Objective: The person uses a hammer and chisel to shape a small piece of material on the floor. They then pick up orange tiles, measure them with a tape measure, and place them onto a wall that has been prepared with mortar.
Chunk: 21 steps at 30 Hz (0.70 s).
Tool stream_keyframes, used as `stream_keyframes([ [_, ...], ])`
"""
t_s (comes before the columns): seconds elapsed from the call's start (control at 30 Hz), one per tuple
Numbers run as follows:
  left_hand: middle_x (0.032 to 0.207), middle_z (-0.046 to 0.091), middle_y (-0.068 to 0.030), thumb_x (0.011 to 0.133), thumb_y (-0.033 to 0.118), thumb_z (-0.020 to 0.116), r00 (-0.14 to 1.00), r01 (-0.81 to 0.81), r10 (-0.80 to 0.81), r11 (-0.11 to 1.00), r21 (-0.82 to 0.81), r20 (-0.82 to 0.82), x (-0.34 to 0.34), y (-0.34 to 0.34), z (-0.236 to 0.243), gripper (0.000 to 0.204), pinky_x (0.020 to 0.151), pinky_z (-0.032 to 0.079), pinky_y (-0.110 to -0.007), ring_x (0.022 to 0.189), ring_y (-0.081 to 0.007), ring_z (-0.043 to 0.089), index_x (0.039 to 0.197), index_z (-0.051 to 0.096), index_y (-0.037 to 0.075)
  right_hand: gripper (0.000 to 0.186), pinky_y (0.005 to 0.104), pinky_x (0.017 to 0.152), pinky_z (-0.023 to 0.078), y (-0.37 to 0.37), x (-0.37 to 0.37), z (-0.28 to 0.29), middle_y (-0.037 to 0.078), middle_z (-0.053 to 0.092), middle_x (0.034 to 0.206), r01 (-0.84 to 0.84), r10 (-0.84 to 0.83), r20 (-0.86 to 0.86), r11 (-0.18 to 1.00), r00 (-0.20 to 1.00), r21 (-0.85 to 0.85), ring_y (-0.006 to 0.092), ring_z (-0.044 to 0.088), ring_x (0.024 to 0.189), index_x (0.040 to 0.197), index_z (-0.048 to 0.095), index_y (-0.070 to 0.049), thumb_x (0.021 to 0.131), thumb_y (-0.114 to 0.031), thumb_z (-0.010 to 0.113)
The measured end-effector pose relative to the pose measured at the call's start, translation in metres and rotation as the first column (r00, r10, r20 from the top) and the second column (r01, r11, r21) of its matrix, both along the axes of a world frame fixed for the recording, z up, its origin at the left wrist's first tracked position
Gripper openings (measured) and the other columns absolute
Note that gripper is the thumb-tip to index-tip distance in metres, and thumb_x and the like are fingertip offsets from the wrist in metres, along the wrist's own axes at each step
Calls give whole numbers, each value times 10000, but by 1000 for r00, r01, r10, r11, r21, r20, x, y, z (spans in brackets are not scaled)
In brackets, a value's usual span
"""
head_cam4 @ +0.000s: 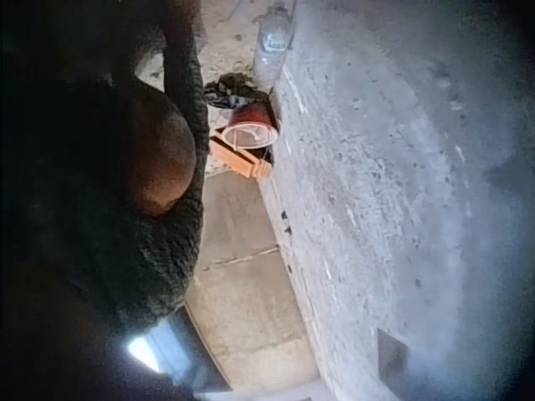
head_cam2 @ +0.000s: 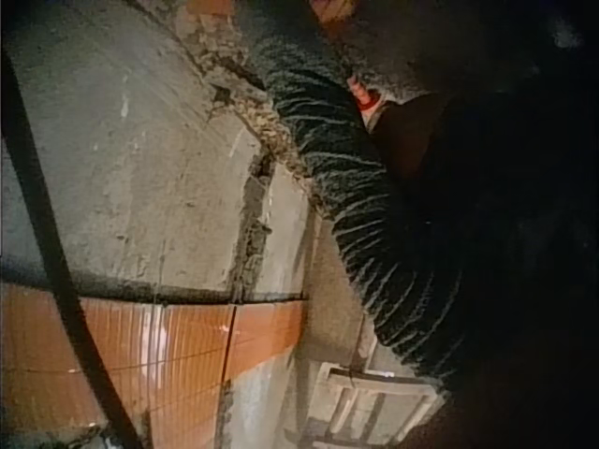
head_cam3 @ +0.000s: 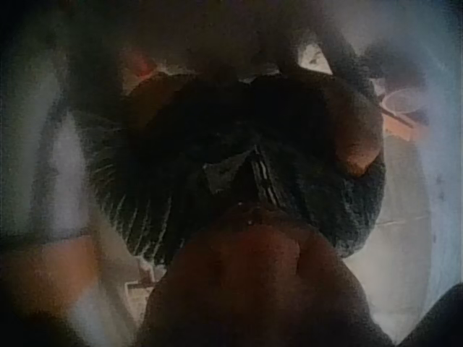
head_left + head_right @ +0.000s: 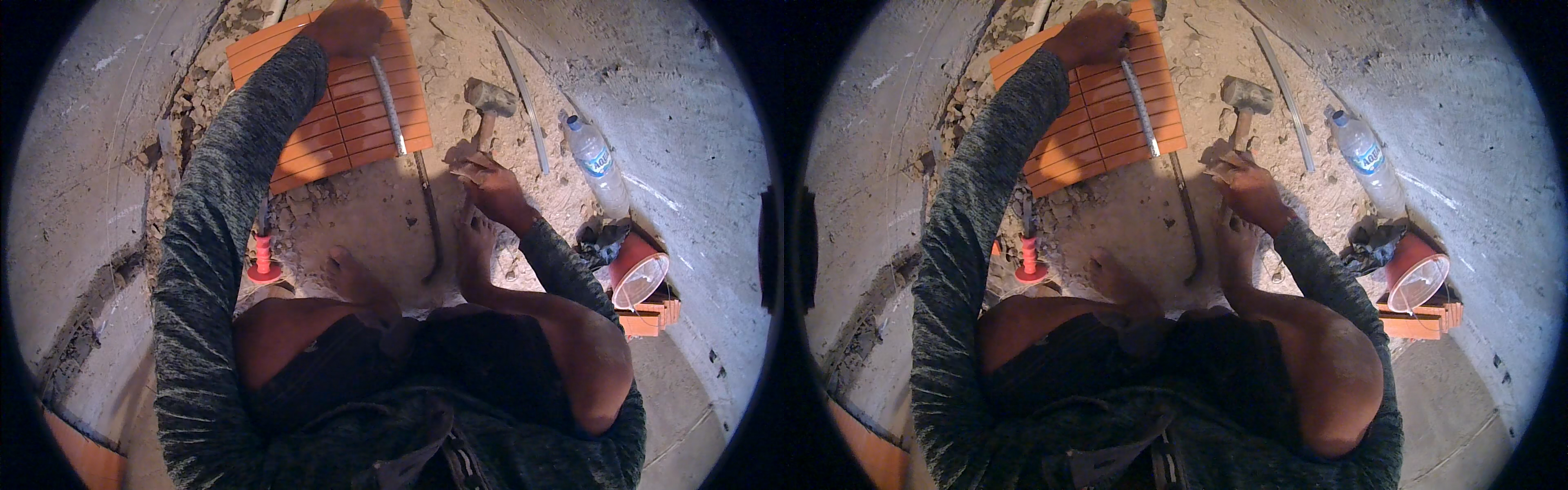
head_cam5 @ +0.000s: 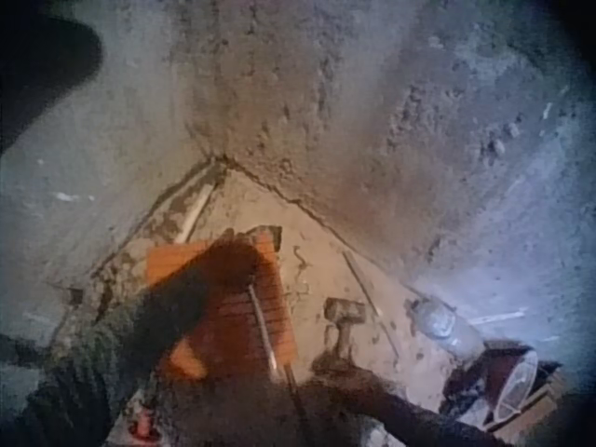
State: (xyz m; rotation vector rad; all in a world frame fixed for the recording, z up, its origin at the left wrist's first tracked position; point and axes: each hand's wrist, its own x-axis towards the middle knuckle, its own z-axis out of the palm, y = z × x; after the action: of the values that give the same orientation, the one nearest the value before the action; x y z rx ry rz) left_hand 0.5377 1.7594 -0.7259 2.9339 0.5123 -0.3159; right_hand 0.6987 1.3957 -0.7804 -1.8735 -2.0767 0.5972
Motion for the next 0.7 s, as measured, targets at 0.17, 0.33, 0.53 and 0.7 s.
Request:
stream_keyframes([
  [0.17,968,713,-44,806,237,751,997,-28,32,998,-64,65,-4,3,-8,357,909,481,-467,1004,-254,668,1140,687,130,285,368,819,569,2,5,4,75,685,1062,-47,57,166,997,984,-63,261,666,1028,1108,707,-171,828,-151,655],
  [0.33,1076,699,-130,841,214,687,999,-49,48,998,-32,-19,-4,4,-4,245,1038,393,-513,1061,-317,634,1045,730,85,223,391,780,567,-12,22,3,100,691,1026,75,-51,151,985,987,-155,289,672,976,1057,716,-140,847,-135,641],
  [0.53,1056,707,-154,828,191,657,996,-65,63,997,-29,-71,-2,-1,11,207,1115,335,-534,1062,-333,635,974,756,83,210,428,785,558,-19,39,12,159,696,1021,265,-261,46,942,964,-204,352,673,940,1079,713,-92,885,-125,638],
  [0.7,1112,691,-162,816,183,652,998,-57,57,998,-19,6,-6,1,1,244,1139,312,-530,1114,-330,615,1010,746,68,208,440,826,550,-19,37,14,189,695,1015,271,-286,-41,938,957,-217,373,665,976,1094,705,-65,909,-128,633],
])
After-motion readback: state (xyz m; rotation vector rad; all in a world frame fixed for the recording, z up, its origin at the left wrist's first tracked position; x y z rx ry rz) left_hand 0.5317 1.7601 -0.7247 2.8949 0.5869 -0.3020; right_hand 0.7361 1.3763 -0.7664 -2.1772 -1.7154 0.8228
